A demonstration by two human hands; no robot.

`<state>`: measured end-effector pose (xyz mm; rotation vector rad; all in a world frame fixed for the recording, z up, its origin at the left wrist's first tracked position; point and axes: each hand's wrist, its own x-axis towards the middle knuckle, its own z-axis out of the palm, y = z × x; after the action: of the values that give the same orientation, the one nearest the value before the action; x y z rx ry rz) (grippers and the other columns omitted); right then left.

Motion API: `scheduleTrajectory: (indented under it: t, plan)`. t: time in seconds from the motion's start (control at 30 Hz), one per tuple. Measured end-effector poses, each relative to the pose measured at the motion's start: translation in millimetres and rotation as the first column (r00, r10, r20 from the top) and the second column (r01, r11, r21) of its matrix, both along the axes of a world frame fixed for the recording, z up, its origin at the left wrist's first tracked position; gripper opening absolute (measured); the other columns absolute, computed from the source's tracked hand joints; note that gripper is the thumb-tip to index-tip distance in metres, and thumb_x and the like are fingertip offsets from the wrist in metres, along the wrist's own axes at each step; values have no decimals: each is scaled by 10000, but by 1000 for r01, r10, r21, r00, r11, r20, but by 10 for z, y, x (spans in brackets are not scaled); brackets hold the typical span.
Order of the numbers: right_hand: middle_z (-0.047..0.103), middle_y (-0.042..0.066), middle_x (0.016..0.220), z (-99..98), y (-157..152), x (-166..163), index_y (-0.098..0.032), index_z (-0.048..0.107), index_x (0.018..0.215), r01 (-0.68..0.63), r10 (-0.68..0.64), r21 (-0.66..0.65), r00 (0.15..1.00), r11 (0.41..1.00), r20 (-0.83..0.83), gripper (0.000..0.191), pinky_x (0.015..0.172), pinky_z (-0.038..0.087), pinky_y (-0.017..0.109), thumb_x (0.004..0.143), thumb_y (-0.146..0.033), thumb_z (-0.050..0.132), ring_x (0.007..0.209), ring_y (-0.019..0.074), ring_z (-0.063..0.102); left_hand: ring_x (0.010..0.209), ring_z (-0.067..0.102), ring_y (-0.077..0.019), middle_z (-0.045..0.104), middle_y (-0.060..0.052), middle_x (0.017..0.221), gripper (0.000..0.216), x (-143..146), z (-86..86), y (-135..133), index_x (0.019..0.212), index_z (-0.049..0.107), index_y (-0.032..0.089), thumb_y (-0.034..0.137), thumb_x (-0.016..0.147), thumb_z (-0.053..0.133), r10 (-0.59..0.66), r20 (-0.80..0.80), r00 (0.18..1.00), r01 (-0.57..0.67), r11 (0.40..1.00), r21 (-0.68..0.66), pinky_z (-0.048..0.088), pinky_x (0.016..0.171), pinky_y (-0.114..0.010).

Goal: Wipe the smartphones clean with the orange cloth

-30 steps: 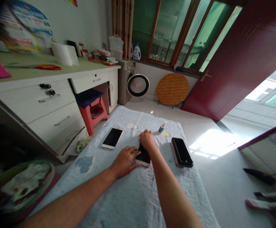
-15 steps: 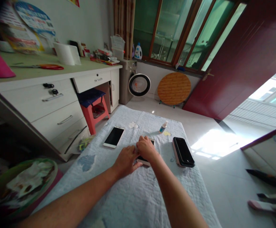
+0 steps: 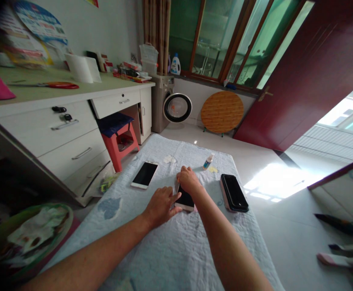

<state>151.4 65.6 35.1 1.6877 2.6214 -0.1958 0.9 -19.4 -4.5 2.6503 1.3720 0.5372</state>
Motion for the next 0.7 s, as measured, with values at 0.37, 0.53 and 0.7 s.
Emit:
scheduleTrajectory:
  t: [0.37,0.53,0.7]
  plan:
    - [622,117,996,-119,263,94,-165,712,967,133,-132,17,991,991,-12,321,824,374,266,867,-100,414,862,182,569,926,533,-256,562,-75,988,489,1,39,-11,1202,585,261,512,793,677,14,-6,1000,-14,1000,-21,410,793,-384]
    - [661,113,939,-182,327,322,-152,733,912,192,-192,19,981,981,-18,289,795,379,245,856,-114,453,870,179,593,927,532,-258,561,-75,969,485,4,40,-9,1192,609,249,525,797,661,21,-6,1000,-21,999,-25,413,796,-382]
    - [692,112,891,-228,254,560,-131,733,872,278,-277,45,960,959,-34,270,763,380,233,830,-93,469,879,181,604,915,536,-262,559,-74,960,489,-3,57,-12,1182,625,240,563,814,619,5,4,1000,-5,1000,-9,426,794,-391]
